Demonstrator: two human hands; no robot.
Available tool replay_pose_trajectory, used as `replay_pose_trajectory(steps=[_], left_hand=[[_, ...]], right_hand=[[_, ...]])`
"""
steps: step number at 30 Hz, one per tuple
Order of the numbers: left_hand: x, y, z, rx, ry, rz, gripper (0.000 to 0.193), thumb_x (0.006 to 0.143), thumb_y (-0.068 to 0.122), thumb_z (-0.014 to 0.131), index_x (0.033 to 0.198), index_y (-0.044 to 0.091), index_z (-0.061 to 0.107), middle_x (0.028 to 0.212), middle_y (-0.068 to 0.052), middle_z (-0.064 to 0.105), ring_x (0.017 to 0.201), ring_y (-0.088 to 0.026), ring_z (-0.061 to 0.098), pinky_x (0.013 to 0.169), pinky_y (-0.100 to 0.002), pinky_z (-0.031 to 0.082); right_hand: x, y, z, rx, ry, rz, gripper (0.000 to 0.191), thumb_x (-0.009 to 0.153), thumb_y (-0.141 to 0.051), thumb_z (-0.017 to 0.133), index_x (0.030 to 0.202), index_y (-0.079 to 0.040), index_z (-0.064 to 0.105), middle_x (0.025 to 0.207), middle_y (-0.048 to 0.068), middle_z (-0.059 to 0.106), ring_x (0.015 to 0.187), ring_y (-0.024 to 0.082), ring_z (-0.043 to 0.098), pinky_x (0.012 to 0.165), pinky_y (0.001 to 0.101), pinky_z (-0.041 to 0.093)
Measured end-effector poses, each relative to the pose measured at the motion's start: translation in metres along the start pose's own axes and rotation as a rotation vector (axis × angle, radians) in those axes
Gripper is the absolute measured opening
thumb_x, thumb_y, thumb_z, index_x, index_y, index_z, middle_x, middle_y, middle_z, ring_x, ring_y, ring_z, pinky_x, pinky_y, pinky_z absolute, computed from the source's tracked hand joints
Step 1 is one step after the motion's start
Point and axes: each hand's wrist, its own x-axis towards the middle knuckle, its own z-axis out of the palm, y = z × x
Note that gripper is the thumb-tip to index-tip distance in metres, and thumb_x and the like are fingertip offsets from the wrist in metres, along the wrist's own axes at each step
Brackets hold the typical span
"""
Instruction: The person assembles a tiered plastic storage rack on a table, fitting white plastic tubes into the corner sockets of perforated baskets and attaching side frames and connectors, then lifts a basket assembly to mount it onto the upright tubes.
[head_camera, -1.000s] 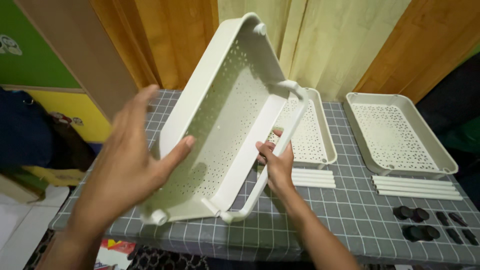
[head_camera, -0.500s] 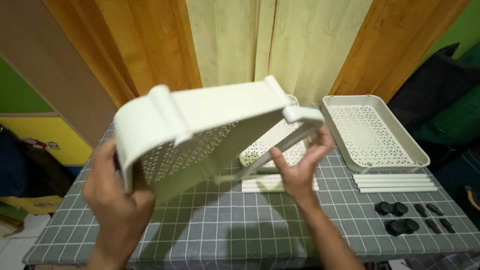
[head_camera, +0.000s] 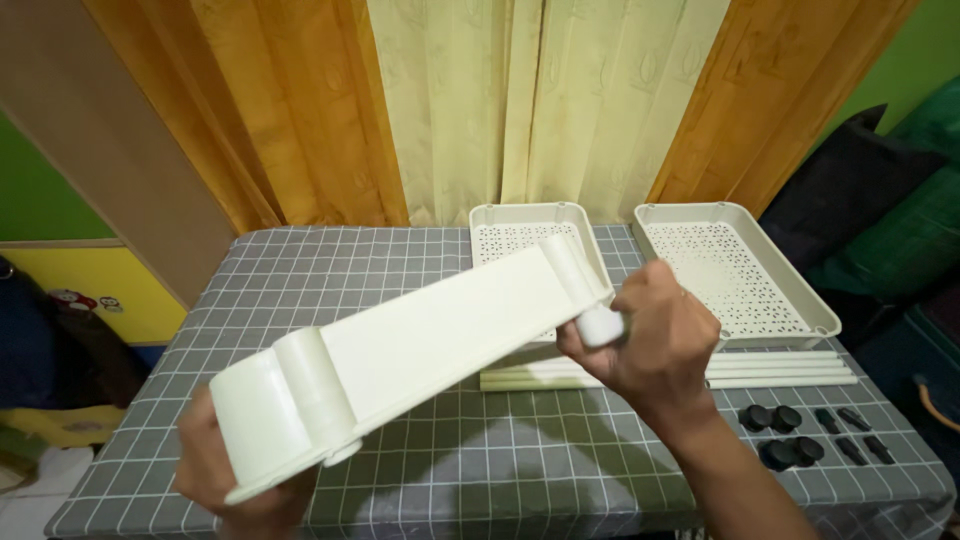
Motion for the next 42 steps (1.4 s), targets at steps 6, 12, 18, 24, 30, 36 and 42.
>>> replay_pose_trajectory(steps=[6, 12, 18, 24, 30, 36, 42], left_hand=[[-0.013, -0.001, 0.004, -0.128, 0.014, 0.006, 0.052, 0.098, 0.032, 0.072, 0.126, -0.006, 0.05, 0.111, -0.022, 0.067, 0.098, -0.032, 0.073, 0.084, -0.041, 0.059], [-0.018, -0.004, 0.006, -0.307, -0.044, 0.043, 0.053, 0.095, 0.03, 0.07, 0.126, -0.005, 0.045, 0.114, -0.026, 0.065, 0.103, -0.036, 0.072, 0.089, -0.045, 0.06], [-0.02, -0.017, 0.008, -0.481, -0.147, 0.066, 0.054, 0.092, 0.027, 0.068, 0.125, -0.004, 0.04, 0.116, -0.029, 0.063, 0.109, -0.039, 0.071, 0.094, -0.049, 0.061], [-0.027, -0.027, 0.001, -0.391, -0.233, 0.14, 0.048, 0.096, 0.025, 0.062, 0.125, -0.004, 0.036, 0.12, -0.028, 0.061, 0.114, -0.039, 0.071, 0.1, -0.051, 0.062], [-0.023, -0.068, -0.01, -0.378, -0.487, 0.053, 0.039, 0.095, 0.02, 0.06, 0.127, 0.003, 0.045, 0.117, -0.023, 0.065, 0.112, -0.034, 0.072, 0.097, -0.048, 0.058], [-0.059, -0.056, 0.005, -0.421, -0.086, -0.125, 0.038, 0.101, 0.018, 0.057, 0.131, -0.001, 0.044, 0.12, -0.021, 0.061, 0.113, -0.03, 0.066, 0.098, -0.045, 0.054], [-0.055, -0.02, 0.035, -0.345, 0.237, -0.326, 0.037, 0.106, 0.016, 0.054, 0.134, -0.005, 0.042, 0.124, -0.018, 0.056, 0.113, -0.026, 0.06, 0.099, -0.041, 0.05]], right_hand=[[-0.012, 0.009, 0.005, 0.012, -0.017, -0.105, 0.041, 0.091, -0.031, 0.08, 0.084, -0.004, 0.051, 0.075, 0.011, 0.053, 0.057, 0.022, 0.054, 0.044, 0.0381, 0.04], [-0.01, 0.004, 0.022, 0.088, 0.132, -0.02, 0.048, 0.094, -0.046, 0.07, 0.089, -0.003, 0.05, 0.08, 0.012, 0.051, 0.066, 0.029, 0.055, 0.054, 0.0402, 0.045], [-0.015, 0.005, 0.043, 0.228, 0.221, 0.031, 0.043, 0.106, -0.042, 0.061, 0.099, 0.0, 0.053, 0.09, 0.016, 0.058, 0.074, 0.032, 0.06, 0.062, 0.0428, 0.047], [-0.023, 0.015, 0.055, 0.271, 0.197, -0.088, 0.04, 0.105, -0.038, 0.064, 0.1, 0.0, 0.055, 0.087, 0.015, 0.059, 0.072, 0.031, 0.063, 0.057, 0.0401, 0.049], [-0.019, 0.013, 0.059, 0.149, 0.054, -0.343, 0.043, 0.101, -0.039, 0.072, 0.086, -0.007, 0.047, 0.082, 0.011, 0.064, 0.073, 0.026, 0.073, 0.051, 0.0352, 0.048], [-0.014, 0.015, 0.051, 0.166, 0.04, -0.151, 0.04, 0.103, -0.036, 0.068, 0.104, 0.003, 0.061, 0.1, 0.023, 0.07, 0.07, 0.024, 0.068, 0.057, 0.037, 0.053], [-0.025, 0.027, 0.068, 0.131, 0.013, 0.069, 0.041, 0.095, -0.037, 0.073, 0.096, -0.001, 0.054, 0.083, 0.013, 0.059, 0.06, 0.026, 0.06, 0.05, 0.0404, 0.045]])
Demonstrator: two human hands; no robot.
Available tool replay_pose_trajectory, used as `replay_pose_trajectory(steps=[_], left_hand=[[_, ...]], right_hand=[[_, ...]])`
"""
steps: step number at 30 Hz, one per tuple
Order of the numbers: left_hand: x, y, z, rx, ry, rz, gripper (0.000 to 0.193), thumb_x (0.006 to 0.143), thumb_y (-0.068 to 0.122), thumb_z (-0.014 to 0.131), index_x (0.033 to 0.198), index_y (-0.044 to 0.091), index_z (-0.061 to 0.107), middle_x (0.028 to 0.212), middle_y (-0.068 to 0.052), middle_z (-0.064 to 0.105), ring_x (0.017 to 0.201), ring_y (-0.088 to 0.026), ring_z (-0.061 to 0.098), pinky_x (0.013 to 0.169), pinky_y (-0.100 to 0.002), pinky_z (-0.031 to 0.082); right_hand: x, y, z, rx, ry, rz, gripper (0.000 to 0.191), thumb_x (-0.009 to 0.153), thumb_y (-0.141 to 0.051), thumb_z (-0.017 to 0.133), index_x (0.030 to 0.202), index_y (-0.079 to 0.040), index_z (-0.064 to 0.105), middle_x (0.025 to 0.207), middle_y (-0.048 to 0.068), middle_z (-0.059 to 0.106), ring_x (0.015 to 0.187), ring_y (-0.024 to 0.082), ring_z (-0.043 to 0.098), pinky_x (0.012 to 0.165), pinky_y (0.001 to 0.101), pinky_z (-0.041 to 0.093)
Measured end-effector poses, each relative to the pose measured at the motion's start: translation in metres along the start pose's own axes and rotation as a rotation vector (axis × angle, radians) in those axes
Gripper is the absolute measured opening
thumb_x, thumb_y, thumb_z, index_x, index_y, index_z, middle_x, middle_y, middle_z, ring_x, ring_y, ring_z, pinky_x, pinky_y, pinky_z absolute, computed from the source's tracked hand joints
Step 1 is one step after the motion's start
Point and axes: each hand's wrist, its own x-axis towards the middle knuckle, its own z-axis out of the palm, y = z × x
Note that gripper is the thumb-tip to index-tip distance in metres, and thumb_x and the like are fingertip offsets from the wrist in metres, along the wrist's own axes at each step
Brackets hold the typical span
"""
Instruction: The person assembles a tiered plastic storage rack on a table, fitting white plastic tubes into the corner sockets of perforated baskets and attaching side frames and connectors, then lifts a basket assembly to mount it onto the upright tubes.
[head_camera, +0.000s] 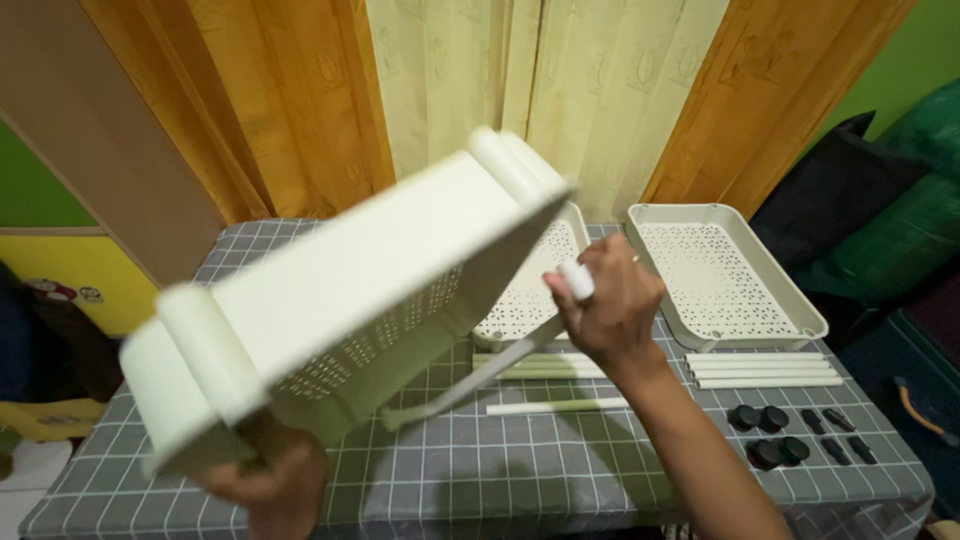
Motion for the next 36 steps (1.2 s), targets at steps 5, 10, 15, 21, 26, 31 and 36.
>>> replay_pose_trajectory(steps=[5, 10, 15, 21, 26, 31, 36], left_hand=[[0.034, 0.019, 0.015, 0.032, 0.031, -0.108, 0.037, 0.111, 0.015, 0.051, 0.138, -0.009, 0.041, 0.127, -0.016, 0.052, 0.114, -0.023, 0.055, 0.1, -0.038, 0.046], [0.061, 0.009, 0.01, 0.109, 0.061, -0.205, 0.036, 0.124, 0.02, 0.046, 0.145, -0.009, 0.042, 0.133, -0.019, 0.054, 0.124, -0.024, 0.059, 0.109, -0.041, 0.048], [0.089, -0.047, 0.001, -0.149, 0.07, -0.337, 0.041, 0.119, 0.023, 0.04, 0.146, -0.008, 0.037, 0.132, -0.015, 0.055, 0.126, -0.022, 0.057, 0.111, -0.04, 0.047], [0.125, -0.118, 0.003, -0.244, -0.085, -0.618, 0.034, 0.112, 0.027, 0.046, 0.132, 0.0, 0.052, 0.117, -0.005, 0.066, 0.109, -0.014, 0.065, 0.098, -0.032, 0.053], [0.137, -0.154, 0.028, 0.12, -0.232, -0.814, 0.045, 0.11, 0.038, 0.052, 0.12, -0.005, 0.05, 0.104, -0.014, 0.059, 0.092, -0.017, 0.06, 0.078, -0.034, 0.054], [0.139, -0.188, 0.054, 0.173, -0.454, -0.909, 0.056, 0.108, 0.044, 0.053, 0.105, -0.01, 0.065, 0.091, -0.02, 0.063, 0.076, -0.024, 0.058, 0.066, -0.041, 0.048], [0.14, -0.24, 0.065, 0.21, -0.481, -0.869, 0.062, 0.106, 0.05, 0.057, 0.112, -0.012, 0.061, 0.1, -0.018, 0.072, 0.088, -0.02, 0.071, 0.075, -0.033, 0.056]], right_hand=[[-0.032, 0.015, 0.014, 0.011, -0.02, 0.21, 0.035, 0.107, -0.034, 0.066, 0.101, -0.001, 0.054, 0.089, 0.016, 0.056, 0.069, 0.034, 0.059, 0.059, 0.0451, 0.046], [-0.064, 0.037, 0.023, 0.006, -0.049, 0.413, 0.034, 0.112, -0.033, 0.057, 0.104, 0.0, 0.053, 0.086, 0.016, 0.055, 0.071, 0.035, 0.057, 0.064, 0.0487, 0.044], [-0.08, 0.07, 0.024, 0.119, -0.139, 0.596, 0.036, 0.114, -0.034, 0.055, 0.101, 0.0, 0.052, 0.085, 0.017, 0.056, 0.075, 0.035, 0.057, 0.068, 0.0477, 0.044], [-0.07, 0.098, 0.042, 0.237, -0.266, 0.773, 0.04, 0.111, -0.037, 0.061, 0.094, -0.002, 0.055, 0.071, 0.009, 0.055, 0.066, 0.022, 0.053, 0.061, 0.0378, 0.043], [-0.05, 0.088, 0.091, 0.495, -0.626, 1.042, 0.032, 0.096, -0.039, 0.069, 0.086, -0.009, 0.063, 0.064, -0.001, 0.054, 0.055, 0.011, 0.047, 0.049, 0.0306, 0.039], [-0.047, 0.033, 0.144, 0.754, -1.065, 1.051, 0.035, 0.086, -0.045, 0.075, 0.093, -0.01, 0.075, 0.051, -0.004, 0.047, 0.043, 0.009, 0.038, 0.04, 0.0285, 0.03], [-0.056, -0.001, 0.183, 0.888, -1.12, 1.084, 0.037, 0.085, -0.038, 0.08, 0.085, -0.002, 0.074, 0.053, -0.001, 0.052, 0.043, 0.01, 0.044, 0.04, 0.0299, 0.034]])
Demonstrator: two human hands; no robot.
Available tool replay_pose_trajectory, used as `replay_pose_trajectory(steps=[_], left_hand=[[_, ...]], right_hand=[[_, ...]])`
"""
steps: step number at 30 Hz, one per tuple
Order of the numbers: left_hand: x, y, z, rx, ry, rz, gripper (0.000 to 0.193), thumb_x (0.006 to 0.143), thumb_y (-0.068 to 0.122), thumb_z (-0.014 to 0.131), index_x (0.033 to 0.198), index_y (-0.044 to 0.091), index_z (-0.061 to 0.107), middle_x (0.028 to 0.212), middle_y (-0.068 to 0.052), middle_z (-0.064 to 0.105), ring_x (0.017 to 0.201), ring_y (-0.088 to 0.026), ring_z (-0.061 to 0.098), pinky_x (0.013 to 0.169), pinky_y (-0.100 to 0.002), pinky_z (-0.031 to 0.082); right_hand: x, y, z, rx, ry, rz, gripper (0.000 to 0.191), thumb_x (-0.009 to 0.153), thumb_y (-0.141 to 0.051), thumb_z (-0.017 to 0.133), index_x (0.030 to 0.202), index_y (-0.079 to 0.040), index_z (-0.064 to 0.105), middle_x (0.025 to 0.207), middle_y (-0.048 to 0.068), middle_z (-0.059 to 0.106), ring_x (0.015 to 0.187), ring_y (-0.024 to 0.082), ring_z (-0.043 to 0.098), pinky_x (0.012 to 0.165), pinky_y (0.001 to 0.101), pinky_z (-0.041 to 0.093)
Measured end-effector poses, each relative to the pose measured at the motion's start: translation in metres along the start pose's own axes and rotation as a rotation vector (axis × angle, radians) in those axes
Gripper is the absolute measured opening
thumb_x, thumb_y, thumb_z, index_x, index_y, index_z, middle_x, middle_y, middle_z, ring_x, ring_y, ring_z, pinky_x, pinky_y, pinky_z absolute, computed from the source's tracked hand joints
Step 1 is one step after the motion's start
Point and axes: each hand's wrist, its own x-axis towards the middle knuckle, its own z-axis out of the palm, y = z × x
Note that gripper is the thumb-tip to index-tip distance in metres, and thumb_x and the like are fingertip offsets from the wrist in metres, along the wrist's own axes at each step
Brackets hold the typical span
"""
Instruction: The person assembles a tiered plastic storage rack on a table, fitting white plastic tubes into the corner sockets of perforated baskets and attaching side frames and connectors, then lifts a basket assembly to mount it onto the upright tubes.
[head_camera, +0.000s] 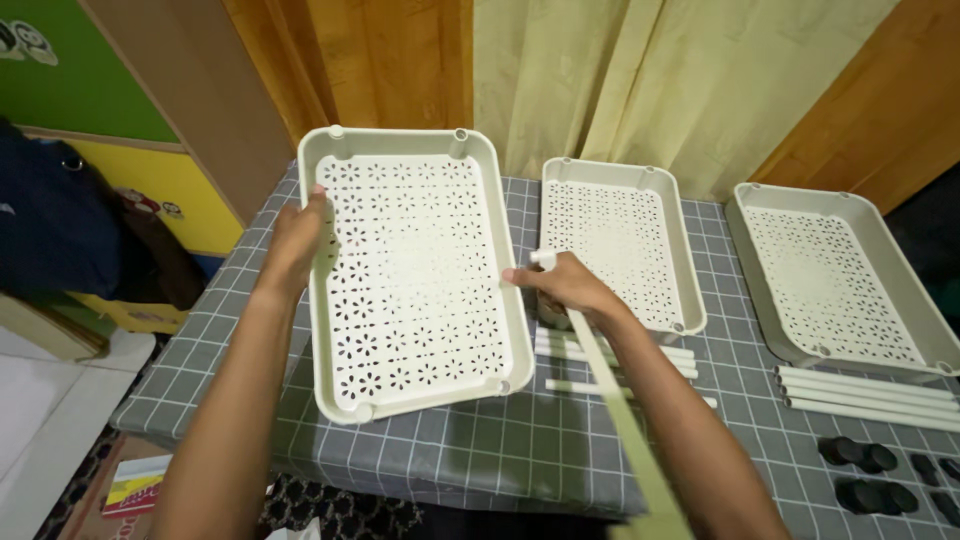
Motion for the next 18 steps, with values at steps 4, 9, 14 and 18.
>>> replay_pose_trajectory(steps=[4, 9, 14, 18], left_hand=[[0.022, -0.011, 0.006, -0.003, -0.126, -0.135, 0.064, 0.105, 0.046, 0.053, 0.117, -0.015, 0.066, 0.109, -0.025, 0.073, 0.089, -0.026, 0.07, 0.074, -0.038, 0.057], [0.023, -0.011, 0.01, -0.145, -0.241, -0.288, 0.06, 0.092, 0.027, 0.067, 0.133, -0.012, 0.046, 0.117, -0.029, 0.066, 0.097, -0.031, 0.071, 0.084, -0.041, 0.062], [0.031, -0.026, -0.002, 0.106, -0.423, -0.039, 0.064, 0.083, 0.015, 0.067, 0.144, 0.002, 0.052, 0.118, -0.022, 0.068, 0.099, -0.027, 0.071, 0.085, -0.036, 0.058], [0.041, -0.047, -0.008, 0.192, -0.426, 0.102, 0.063, 0.079, 0.009, 0.066, 0.142, 0.007, 0.061, 0.117, -0.016, 0.076, 0.097, -0.023, 0.074, 0.086, -0.033, 0.057]], right_hand=[[0.032, 0.02, 0.015, 0.013, 0.007, 0.052, 0.029, 0.084, -0.025, 0.079, 0.083, 0.003, 0.072, 0.058, 0.004, 0.056, 0.046, 0.014, 0.048, 0.043, 0.0341, 0.037], [0.078, 0.043, 0.017, -0.143, 0.077, -0.026, 0.024, 0.083, -0.018, 0.076, 0.088, 0.006, 0.076, 0.072, 0.007, 0.072, 0.063, 0.014, 0.062, 0.06, 0.0329, 0.05], [0.112, 0.056, 0.01, -0.075, 0.107, -0.025, 0.022, 0.084, -0.017, 0.075, 0.093, 0.003, 0.078, 0.076, 0.006, 0.071, 0.067, 0.016, 0.06, 0.063, 0.0337, 0.049], [0.136, 0.056, 0.015, -0.11, 0.14, -0.081, 0.024, 0.084, -0.018, 0.075, 0.094, 0.003, 0.077, 0.078, 0.006, 0.075, 0.069, 0.015, 0.066, 0.066, 0.0326, 0.053]])
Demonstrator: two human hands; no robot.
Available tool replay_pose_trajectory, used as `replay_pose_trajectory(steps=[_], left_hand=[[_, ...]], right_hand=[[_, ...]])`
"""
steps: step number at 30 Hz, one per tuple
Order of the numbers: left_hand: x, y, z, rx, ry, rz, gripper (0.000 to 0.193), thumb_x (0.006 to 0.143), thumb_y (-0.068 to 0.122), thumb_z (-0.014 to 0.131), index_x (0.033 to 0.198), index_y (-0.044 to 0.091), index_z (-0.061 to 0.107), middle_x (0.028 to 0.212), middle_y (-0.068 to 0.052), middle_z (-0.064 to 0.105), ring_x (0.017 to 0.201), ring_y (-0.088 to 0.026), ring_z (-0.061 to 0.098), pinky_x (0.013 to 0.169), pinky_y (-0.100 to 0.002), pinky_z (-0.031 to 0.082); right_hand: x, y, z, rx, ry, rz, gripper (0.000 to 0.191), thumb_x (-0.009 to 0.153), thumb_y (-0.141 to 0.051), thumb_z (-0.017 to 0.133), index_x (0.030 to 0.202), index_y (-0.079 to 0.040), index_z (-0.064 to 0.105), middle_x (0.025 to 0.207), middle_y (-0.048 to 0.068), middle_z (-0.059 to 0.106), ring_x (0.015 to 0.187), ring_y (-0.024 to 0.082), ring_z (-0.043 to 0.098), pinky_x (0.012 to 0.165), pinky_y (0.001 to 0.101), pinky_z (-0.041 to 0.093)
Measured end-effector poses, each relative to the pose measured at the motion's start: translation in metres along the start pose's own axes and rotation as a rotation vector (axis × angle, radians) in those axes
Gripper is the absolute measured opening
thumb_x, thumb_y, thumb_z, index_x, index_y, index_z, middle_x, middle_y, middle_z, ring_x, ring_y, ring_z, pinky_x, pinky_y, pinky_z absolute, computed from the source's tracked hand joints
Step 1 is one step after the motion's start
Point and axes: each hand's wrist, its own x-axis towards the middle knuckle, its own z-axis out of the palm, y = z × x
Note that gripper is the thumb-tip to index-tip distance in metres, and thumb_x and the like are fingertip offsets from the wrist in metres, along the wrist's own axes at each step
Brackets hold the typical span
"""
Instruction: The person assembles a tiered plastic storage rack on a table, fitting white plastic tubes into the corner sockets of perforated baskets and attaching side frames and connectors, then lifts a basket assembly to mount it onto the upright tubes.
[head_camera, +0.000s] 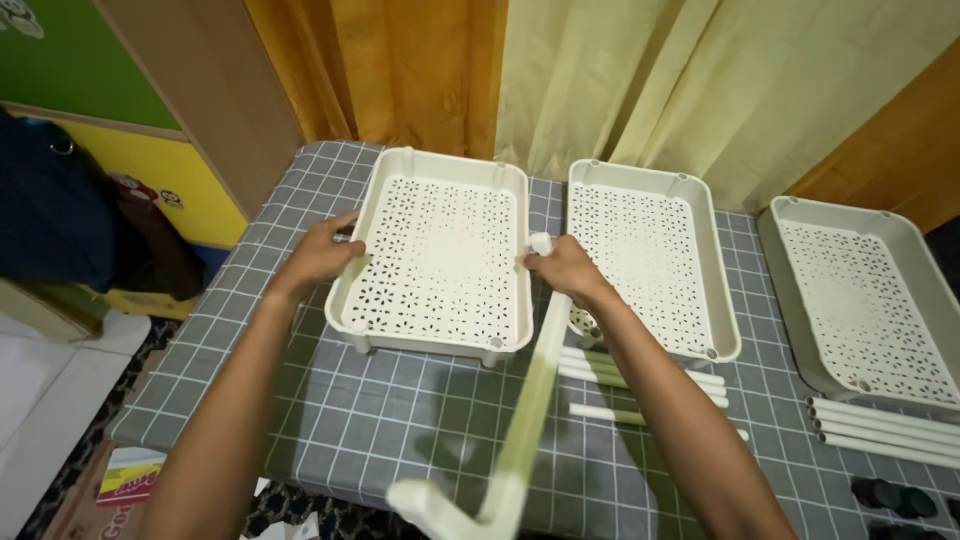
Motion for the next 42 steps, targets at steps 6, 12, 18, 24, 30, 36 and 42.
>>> replay_pose_trajectory(steps=[6, 12, 18, 24, 30, 36, 42], left_hand=[[0.033, -0.011, -0.01, 0.188, 0.199, 0.1, 0.045, 0.08, 0.012, 0.074, 0.123, 0.002, 0.072, 0.104, -0.017, 0.078, 0.088, -0.022, 0.075, 0.081, -0.034, 0.058], [0.063, -0.023, -0.017, 0.221, 0.275, 0.082, 0.042, 0.081, 0.012, 0.074, 0.123, 0.004, 0.074, 0.1, -0.018, 0.078, 0.085, -0.021, 0.076, 0.08, -0.034, 0.058], [0.08, -0.044, -0.02, 0.175, 0.249, 0.093, 0.043, 0.081, 0.012, 0.074, 0.123, 0.003, 0.073, 0.094, -0.016, 0.078, 0.082, -0.02, 0.074, 0.077, -0.034, 0.058], [0.091, -0.071, -0.015, 0.059, 0.204, 0.036, 0.047, 0.081, 0.011, 0.073, 0.128, 0.002, 0.07, 0.103, -0.016, 0.077, 0.089, -0.019, 0.073, 0.081, -0.033, 0.057], [0.085, -0.062, -0.016, 0.007, 0.163, 0.149, 0.059, 0.082, 0.014, 0.075, 0.137, 0.001, 0.057, 0.125, -0.016, 0.07, 0.111, -0.023, 0.068, 0.096, -0.036, 0.054], [0.01, 0.0, -0.027, -0.149, 0.202, 0.019, 0.064, 0.097, 0.05, 0.056, 0.142, 0.005, 0.061, 0.133, -0.013, 0.069, 0.111, -0.023, 0.065, 0.098, -0.037, 0.05], [-0.101, 0.046, -0.035, -0.97, -0.149, 0.194, 0.09, 0.102, 0.076, 0.034, 0.135, -0.005, 0.054, 0.128, -0.018, 0.067, 0.109, -0.025, 0.064, 0.097, -0.04, 0.053]], right_hand=[[0.029, -0.006, 0.016, -0.011, 0.055, -0.008, 0.027, 0.087, -0.02, 0.073, 0.093, 0.006, 0.076, 0.076, 0.01, 0.073, 0.067, 0.016, 0.063, 0.064, 0.0354, 0.052], [0.061, -0.018, 0.027, -0.08, 0.081, -0.018, 0.026, 0.086, -0.022, 0.074, 0.09, 0.004, 0.075, 0.072, 0.01, 0.072, 0.063, 0.017, 0.066, 0.063, 0.0373, 0.053], [0.08, -0.019, 0.036, -0.159, 0.095, 0.057, 0.032, 0.086, -0.023, 0.076, 0.084, 0.009, 0.074, 0.069, 0.015, 0.07, 0.061, 0.022, 0.064, 0.061, 0.0396, 0.051], [0.084, -0.006, 0.041, -0.139, 0.094, 0.06, 0.029, 0.085, -0.024, 0.076, 0.085, 0.006, 0.074, 0.069, 0.013, 0.071, 0.062, 0.02, 0.065, 0.06, 0.0393, 0.052], [0.074, -0.006, 0.036, -0.16, 0.097, 0.064, 0.031, 0.086, -0.026, 0.077, 0.089, 0.005, 0.074, 0.073, 0.015, 0.072, 0.063, 0.02, 0.067, 0.062, 0.0378, 0.052], [0.032, -0.031, 0.006, 0.176, 0.19, 0.069, 0.027, 0.089, -0.029, 0.073, 0.098, -0.004, 0.072, 0.077, 0.003, 0.069, 0.062, 0.012, 0.058, 0.056, 0.0321, 0.048], [-0.032, -0.052, -0.034, 0.497, 0.325, 0.116, 0.033, 0.098, -0.034, 0.067, 0.106, -0.004, 0.054, 0.08, 0.002, 0.052, 0.066, 0.012, 0.05, 0.055, 0.0299, 0.039]])
